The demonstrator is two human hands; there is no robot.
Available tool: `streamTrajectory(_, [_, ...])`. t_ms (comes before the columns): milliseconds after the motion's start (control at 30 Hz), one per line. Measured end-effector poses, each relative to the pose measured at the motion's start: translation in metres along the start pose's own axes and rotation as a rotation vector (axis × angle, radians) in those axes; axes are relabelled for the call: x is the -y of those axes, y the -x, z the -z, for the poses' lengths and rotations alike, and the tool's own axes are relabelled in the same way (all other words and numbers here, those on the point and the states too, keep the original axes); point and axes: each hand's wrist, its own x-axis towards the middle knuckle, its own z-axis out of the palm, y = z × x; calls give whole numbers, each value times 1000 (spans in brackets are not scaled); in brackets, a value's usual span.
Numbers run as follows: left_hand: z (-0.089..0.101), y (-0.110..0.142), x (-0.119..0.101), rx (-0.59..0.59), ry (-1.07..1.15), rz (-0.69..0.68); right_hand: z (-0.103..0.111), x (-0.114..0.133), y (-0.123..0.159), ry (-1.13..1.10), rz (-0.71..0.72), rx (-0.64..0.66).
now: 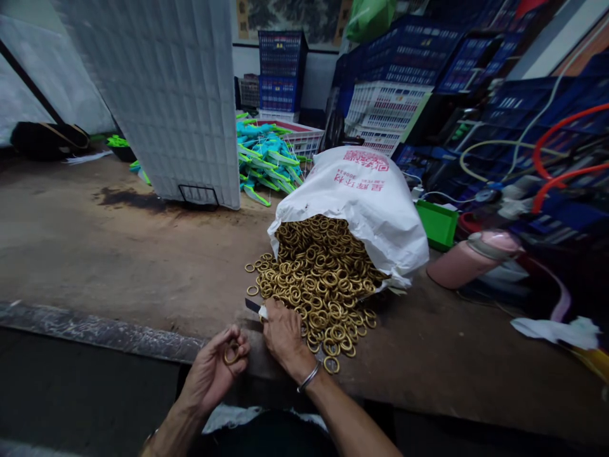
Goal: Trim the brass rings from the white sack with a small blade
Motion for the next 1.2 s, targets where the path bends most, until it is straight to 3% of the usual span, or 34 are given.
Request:
streamTrajectory(100, [-3,-1,4,-28,-101,-56,1,-4,1,-135,31,-21])
streamTrajectory(300, [-11,-10,14,-101,-547,-284,14,-10,17,-659,-31,43])
streamTrajectory(433, [-20,-14,18,-43,-757,-287,18,-14,34,-943,-95,136])
streamTrajectory(600, [-23,-14,25,19,-823,-315,17,-18,45,-1182,-255,261])
streamTrajectory(767, [-17,-14,29,-4,-1060,-636,20,-20,48,-1410,-340,323])
streamTrajectory(867, [-11,-16,30,172,-1243,-781,23,-25,50,-1525,-384,357])
streamTrajectory(967, [-9,-17,29,343,-1316,-789,27,-30,52,-1628,-424,418])
streamTrajectory(1100, [-15,-14,26,314,-1258,-670,25,-35,53,-1663,-424,472])
streamTrajectory(1200, [-20,-13,25,276,-1221,-559,18,-37,52,-1445,-452,391])
